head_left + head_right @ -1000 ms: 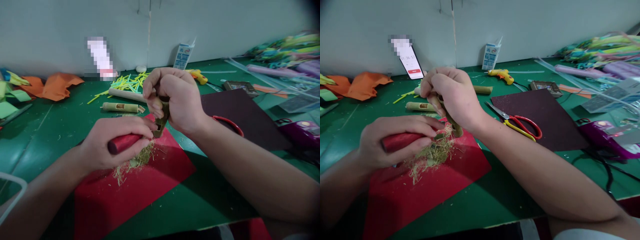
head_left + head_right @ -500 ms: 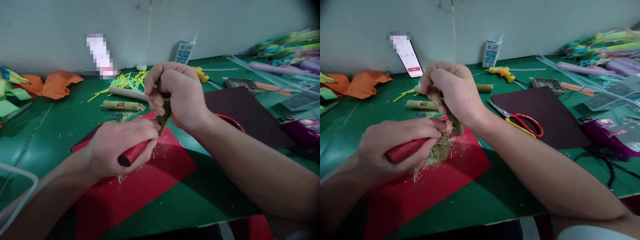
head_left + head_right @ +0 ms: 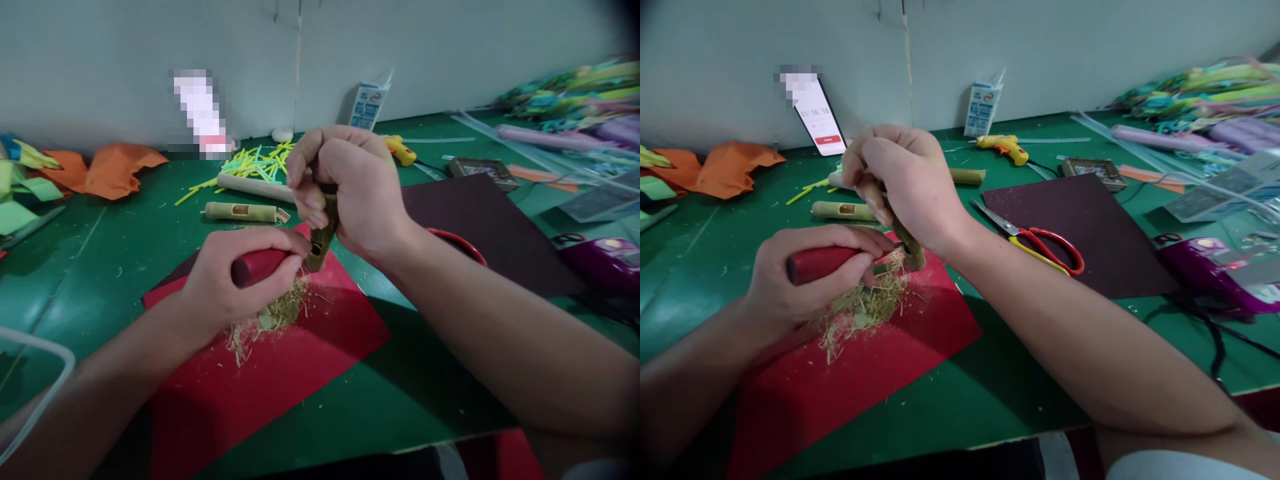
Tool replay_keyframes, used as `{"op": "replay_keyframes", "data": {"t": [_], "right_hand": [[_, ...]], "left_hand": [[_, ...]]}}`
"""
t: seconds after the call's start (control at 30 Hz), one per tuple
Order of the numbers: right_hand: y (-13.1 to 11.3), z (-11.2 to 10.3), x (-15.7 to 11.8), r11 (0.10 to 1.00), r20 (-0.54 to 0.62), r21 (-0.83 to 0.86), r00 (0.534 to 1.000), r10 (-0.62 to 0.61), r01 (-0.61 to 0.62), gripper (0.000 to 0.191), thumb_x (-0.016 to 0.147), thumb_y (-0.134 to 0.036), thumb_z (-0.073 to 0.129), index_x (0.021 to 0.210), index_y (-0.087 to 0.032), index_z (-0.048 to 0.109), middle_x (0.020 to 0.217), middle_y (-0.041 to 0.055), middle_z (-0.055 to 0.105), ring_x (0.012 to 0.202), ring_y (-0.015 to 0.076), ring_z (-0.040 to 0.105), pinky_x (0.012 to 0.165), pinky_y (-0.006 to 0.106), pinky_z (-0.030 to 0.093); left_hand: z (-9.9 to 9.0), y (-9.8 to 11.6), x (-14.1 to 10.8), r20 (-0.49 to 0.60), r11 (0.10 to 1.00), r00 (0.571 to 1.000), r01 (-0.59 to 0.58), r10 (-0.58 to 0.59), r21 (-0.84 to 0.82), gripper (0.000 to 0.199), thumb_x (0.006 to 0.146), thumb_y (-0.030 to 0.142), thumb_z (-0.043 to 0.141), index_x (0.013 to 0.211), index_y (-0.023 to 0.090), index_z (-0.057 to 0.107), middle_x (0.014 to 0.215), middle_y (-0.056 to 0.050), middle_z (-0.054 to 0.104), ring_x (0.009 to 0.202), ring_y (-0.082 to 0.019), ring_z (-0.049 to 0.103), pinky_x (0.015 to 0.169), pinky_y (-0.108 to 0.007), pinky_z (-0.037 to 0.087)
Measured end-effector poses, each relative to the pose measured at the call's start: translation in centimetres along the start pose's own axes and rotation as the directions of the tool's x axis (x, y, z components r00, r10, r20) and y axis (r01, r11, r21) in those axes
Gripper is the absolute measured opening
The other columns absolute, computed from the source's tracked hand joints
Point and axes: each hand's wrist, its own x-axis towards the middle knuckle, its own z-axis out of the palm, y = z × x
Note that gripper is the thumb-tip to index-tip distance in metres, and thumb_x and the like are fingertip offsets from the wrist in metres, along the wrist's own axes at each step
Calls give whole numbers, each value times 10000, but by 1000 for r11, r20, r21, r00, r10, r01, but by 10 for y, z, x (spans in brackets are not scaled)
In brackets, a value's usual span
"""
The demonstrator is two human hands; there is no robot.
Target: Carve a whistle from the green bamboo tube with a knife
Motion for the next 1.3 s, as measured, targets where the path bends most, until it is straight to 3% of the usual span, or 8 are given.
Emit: {"op": "replay_keyframes", "data": {"t": [0.2, 0.4, 0.57, 0.8, 0.93, 1.07, 1.17, 1.3], "right_hand": [[2, -5, 0, 1000, 116, -24, 993, -6, 8, 231, 747, -175, 420, 534, -228, 490, 395, -51, 397, 313, 97, 311, 336, 247, 237], [3, -5, 1, 999, 100, -40, 995, 5, -1, 223, 750, -200, 449, 531, -235, 477, 381, -50, 370, 322, 108, 297, 337, 247, 273], [2, -5, 1, 1000, 95, -10, 995, 6, -5, 239, 734, -178, 420, 509, -232, 478, 374, -43, 370, 318, 111, 295, 330, 248, 258], [3, -9, -1, 998, 120, -59, 993, 9, -2, 199, 750, -194, 440, 570, -225, 519, 420, -54, 415, 340, 100, 337, 352, 231, 282], [4, -9, -1, 1000, 139, -6, 990, -14, 15, 220, 766, -183, 422, 568, -216, 513, 420, -53, 422, 333, 96, 327, 354, 233, 282], [6, -9, 0, 1000, 147, -5, 989, -22, 23, 231, 771, -178, 409, 572, -213, 521, 424, -50, 418, 339, 97, 333, 352, 239, 255], [6, -10, 0, 999, 141, -21, 989, -37, 40, 245, 787, -185, 411, 566, -215, 511, 428, -48, 411, 338, 97, 326, 349, 245, 249], [3, -11, 0, 998, 153, -65, 988, -4, 14, 230, 789, -186, 423, 576, -215, 504, 427, -50, 418, 350, 93, 338, 365, 234, 287]], "left_hand": [[-3, 5, 10, -50, 925, 944, 307, -326, -224, 155, 841, 296, 631, 904, 173, 702, 804, -30, 720, 552, -137, 638, 531, -264, 537], [-1, -1, 15, -16, 853, 925, 342, -379, -395, 183, 832, 329, 654, 903, 166, 699, 763, -51, 724, 559, -164, 650, 514, -295, 539], [0, -3, 14, -24, 834, 918, 347, -395, -429, 176, 830, 306, 655, 909, 155, 701, 869, -59, 733, 538, -133, 630, 494, -272, 537], [-2, 3, 9, -100, 858, 948, 225, -303, -462, 87, 830, 256, 663, 782, 185, 652, 823, -9, 735, 382, -64, 509, 361, -213, 431], [-3, 4, 5, -144, 950, 975, 123, -170, -287, 45, 838, 234, 650, 838, 193, 670, 942, -15, 719, 564, -106, 610, 576, -284, 541], [-4, 3, 5, -74, 993, 997, 3, -11, -116, 80, 844, 198, 623, 895, 194, 685, 986, -27, 703, 856, -168, 642, 855, -333, 527], [-6, 6, 5, -18, 997, 999, -48, 47, -53, 100, 840, 194, 620, 918, 201, 681, 972, -27, 705, 905, -182, 637, 866, -338, 517], [-10, 15, 4, -40, 999, 998, -39, 39, 10, 92, 830, 188, 633, 910, 202, 676, 900, 6, 710, 822, -153, 652, 816, -297, 532]]}}
